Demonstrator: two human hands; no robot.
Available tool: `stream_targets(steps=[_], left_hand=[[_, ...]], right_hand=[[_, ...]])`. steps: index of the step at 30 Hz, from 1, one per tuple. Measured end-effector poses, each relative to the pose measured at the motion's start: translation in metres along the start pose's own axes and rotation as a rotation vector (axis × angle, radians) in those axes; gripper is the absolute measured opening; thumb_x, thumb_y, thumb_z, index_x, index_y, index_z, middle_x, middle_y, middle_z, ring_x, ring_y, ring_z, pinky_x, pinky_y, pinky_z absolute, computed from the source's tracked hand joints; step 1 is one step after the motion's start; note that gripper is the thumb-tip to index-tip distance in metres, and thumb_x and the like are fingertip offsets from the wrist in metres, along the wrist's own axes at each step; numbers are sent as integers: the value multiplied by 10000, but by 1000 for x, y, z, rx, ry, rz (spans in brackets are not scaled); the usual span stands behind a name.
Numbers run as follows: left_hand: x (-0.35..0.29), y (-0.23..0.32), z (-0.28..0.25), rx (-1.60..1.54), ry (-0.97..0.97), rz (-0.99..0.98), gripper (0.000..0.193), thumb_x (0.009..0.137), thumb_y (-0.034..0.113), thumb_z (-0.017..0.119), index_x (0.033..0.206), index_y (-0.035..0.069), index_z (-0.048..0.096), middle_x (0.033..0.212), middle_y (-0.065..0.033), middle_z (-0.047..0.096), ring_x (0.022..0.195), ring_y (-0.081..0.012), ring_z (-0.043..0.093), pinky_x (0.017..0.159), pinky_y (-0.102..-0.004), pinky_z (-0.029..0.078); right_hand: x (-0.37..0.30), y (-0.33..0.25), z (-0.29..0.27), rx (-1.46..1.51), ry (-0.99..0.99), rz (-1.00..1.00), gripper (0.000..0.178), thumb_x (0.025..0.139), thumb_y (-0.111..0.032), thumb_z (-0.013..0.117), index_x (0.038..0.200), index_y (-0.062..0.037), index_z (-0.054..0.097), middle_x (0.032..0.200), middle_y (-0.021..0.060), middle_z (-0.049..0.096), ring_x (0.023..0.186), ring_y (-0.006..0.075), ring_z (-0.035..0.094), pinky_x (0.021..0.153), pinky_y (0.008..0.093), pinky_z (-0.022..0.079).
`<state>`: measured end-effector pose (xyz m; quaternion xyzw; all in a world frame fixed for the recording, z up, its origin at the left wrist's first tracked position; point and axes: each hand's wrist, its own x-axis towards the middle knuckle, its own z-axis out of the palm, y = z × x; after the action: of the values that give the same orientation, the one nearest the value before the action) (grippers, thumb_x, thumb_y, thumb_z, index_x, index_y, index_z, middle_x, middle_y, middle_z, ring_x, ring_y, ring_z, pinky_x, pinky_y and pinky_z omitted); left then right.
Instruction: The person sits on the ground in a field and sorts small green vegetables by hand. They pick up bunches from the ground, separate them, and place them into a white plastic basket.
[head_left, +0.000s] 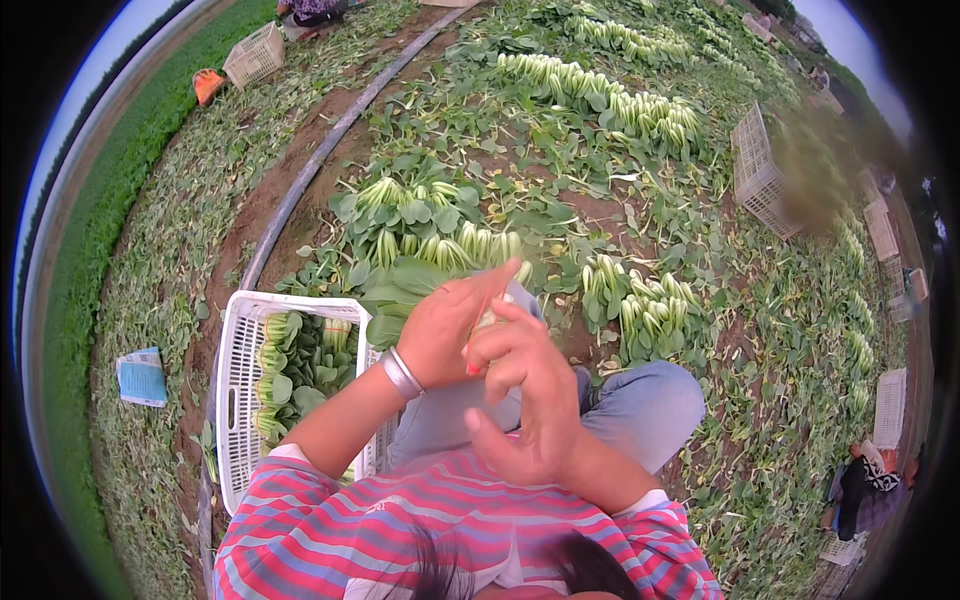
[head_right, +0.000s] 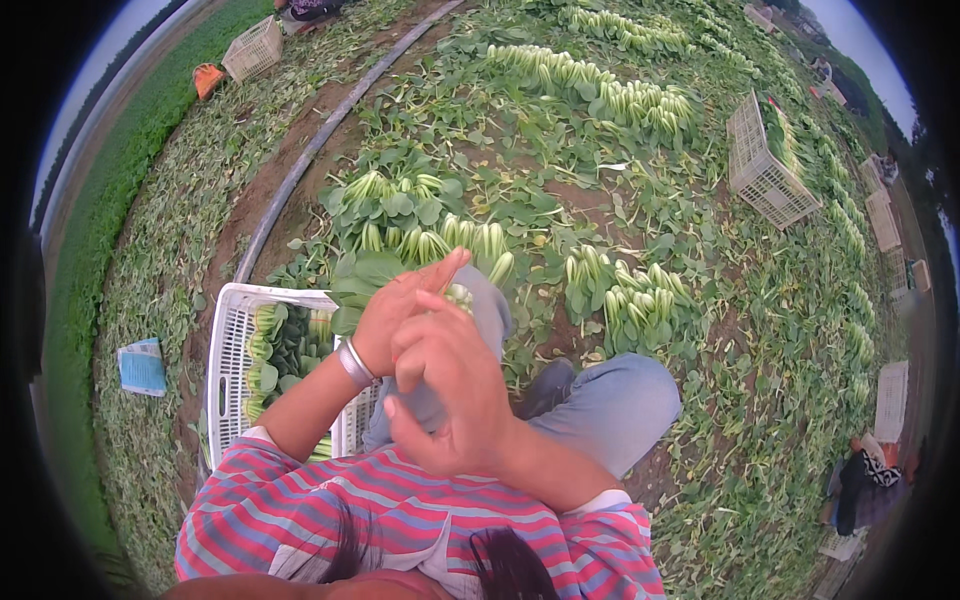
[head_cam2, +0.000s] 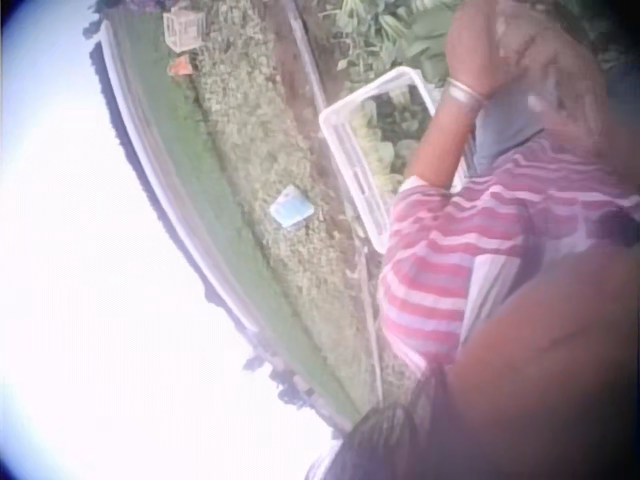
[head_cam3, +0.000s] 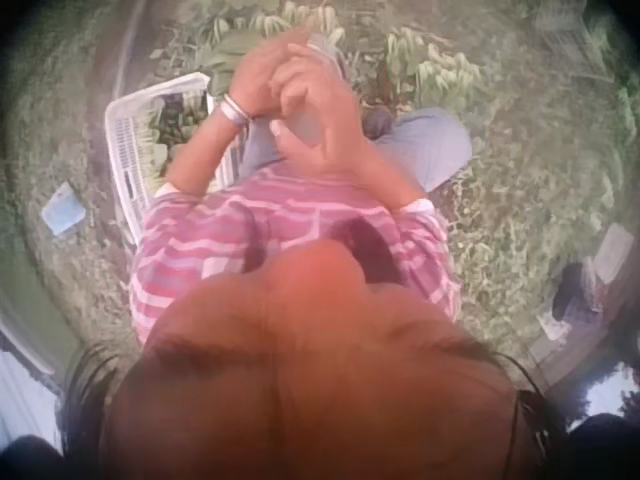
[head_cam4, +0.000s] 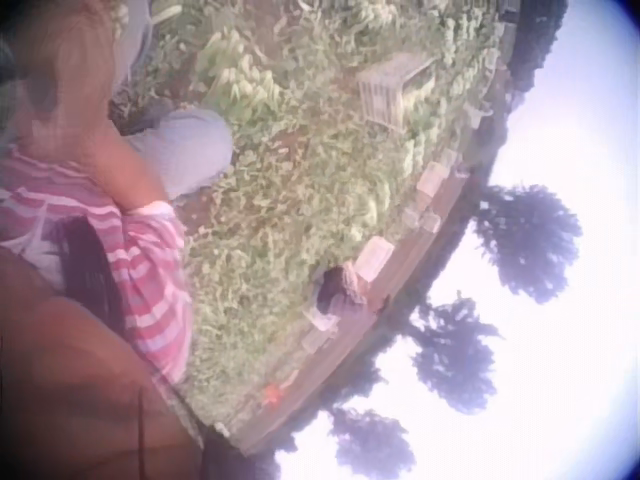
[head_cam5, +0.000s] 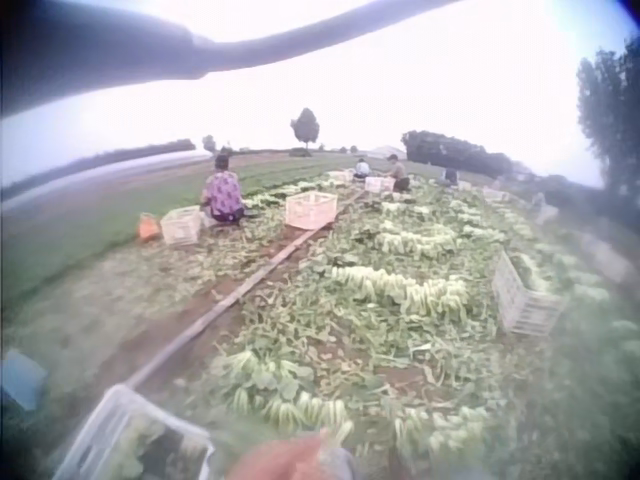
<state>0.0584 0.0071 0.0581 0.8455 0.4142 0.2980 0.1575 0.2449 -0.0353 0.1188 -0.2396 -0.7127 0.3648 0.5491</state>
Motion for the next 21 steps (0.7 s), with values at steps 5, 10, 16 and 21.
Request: stream_targets(steps=[5,10,16,21], left_hand=[[2,4,5,-151,-45,36,1355,566,209,921,1673,8,165,1670,-252,347,1348,-386,588,1115,-433,479],[8,-8,8,-183,-37,-1,1382,521,177,929,1657,-20,167,1695,-278,275,1383,-374,565,1132,-425,472],[8,-9,11,-115,3,5,1379,549,218,930,1677,23,160,1658,-214,380,1459,-418,460,1129,-431,470],[4,11,22,36,-9,-59,1371,642,245,905,1657,-58,34,1715,-241,250,1406,-425,507,1122,-441,453]], right_hand=[[-42,134,-28,-136,236,403,278,1098,-279,494,998,-29,561,863,81,596,803,247,574,791,376,463],[-28,156,-46,194,43,645,633,1137,-565,289,787,-81,497,717,7,500,661,140,497,646,295,410],[-89,65,-15,344,122,951,427,1080,-421,496,867,-59,575,811,41,610,705,198,616,689,360,508],[-77,13,15,-675,21,132,190,836,-112,748,982,-64,639,1231,150,613,1217,388,488,1043,446,409]])
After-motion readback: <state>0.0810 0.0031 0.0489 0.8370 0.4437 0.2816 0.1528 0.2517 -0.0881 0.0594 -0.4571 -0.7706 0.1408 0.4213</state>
